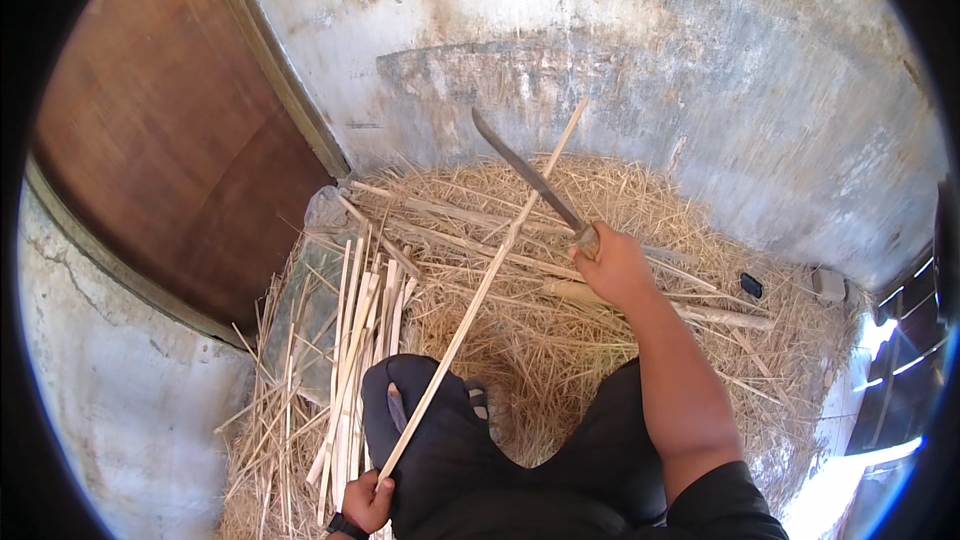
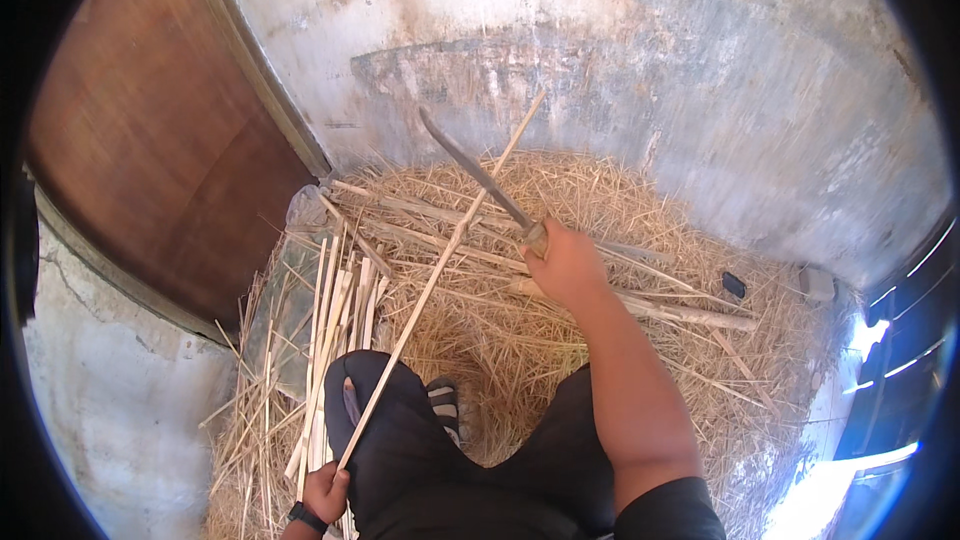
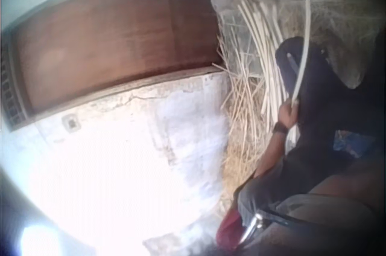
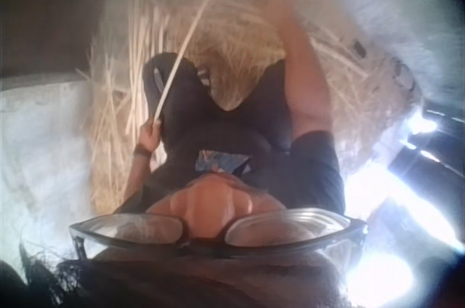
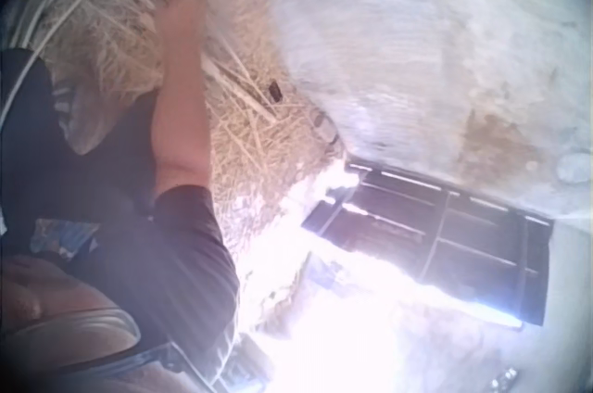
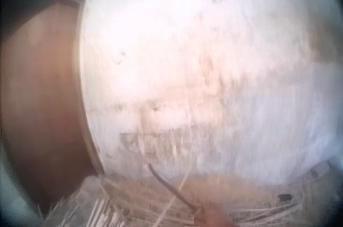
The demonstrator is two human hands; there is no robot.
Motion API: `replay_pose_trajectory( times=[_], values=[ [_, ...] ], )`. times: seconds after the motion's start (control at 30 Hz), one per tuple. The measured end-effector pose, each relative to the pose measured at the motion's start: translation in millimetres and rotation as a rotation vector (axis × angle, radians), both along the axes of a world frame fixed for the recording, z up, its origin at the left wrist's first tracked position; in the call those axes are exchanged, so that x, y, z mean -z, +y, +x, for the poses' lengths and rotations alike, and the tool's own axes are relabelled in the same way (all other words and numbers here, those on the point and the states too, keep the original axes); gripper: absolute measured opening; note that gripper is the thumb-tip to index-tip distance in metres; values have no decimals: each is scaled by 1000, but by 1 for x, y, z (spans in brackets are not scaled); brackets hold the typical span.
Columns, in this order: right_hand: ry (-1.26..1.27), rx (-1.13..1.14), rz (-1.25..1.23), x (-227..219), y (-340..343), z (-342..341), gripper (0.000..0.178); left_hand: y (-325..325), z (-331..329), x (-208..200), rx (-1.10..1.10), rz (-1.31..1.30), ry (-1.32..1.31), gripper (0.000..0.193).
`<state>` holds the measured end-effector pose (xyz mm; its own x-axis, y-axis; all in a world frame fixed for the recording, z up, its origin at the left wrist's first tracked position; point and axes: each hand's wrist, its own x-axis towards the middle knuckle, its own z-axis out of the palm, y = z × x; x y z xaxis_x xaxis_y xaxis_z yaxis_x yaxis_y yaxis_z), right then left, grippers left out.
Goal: The person sits on a straw-covered floor and uses a machete to split long bamboo sticks into thinner strips. They hold the bamboo with one hand and repeatedly strike it with the machete to separate the pieces.
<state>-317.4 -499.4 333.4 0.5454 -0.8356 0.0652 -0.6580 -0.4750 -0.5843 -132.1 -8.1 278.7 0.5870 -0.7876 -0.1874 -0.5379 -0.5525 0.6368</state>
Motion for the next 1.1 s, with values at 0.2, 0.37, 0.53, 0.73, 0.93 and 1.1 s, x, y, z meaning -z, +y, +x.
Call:
replay_pose_trajectory(
  times=[0.2,0.37,0.53,0.73,0.93,1.1],
  values=[
    [-37,-444,-155,12,45,3,23,2,-6,4,-39,-54,41,50],
    [68,-679,-184,3,60,15,25,-5,-16,-8,-54,-2,-117,51],
    [-137,-250,153,32,0,5,36,-4,-14,0,-47,-10,-160,52],
    [-20,-169,105,8,19,1,39,-2,-12,-8,-54,26,-95,54],
    [75,-774,-243,10,63,10,33,-5,-16,-8,-49,-8,-114,55],
    [58,-511,1,21,27,3,34,0,-12,-1,-41,47,-178,55]
  ],
)
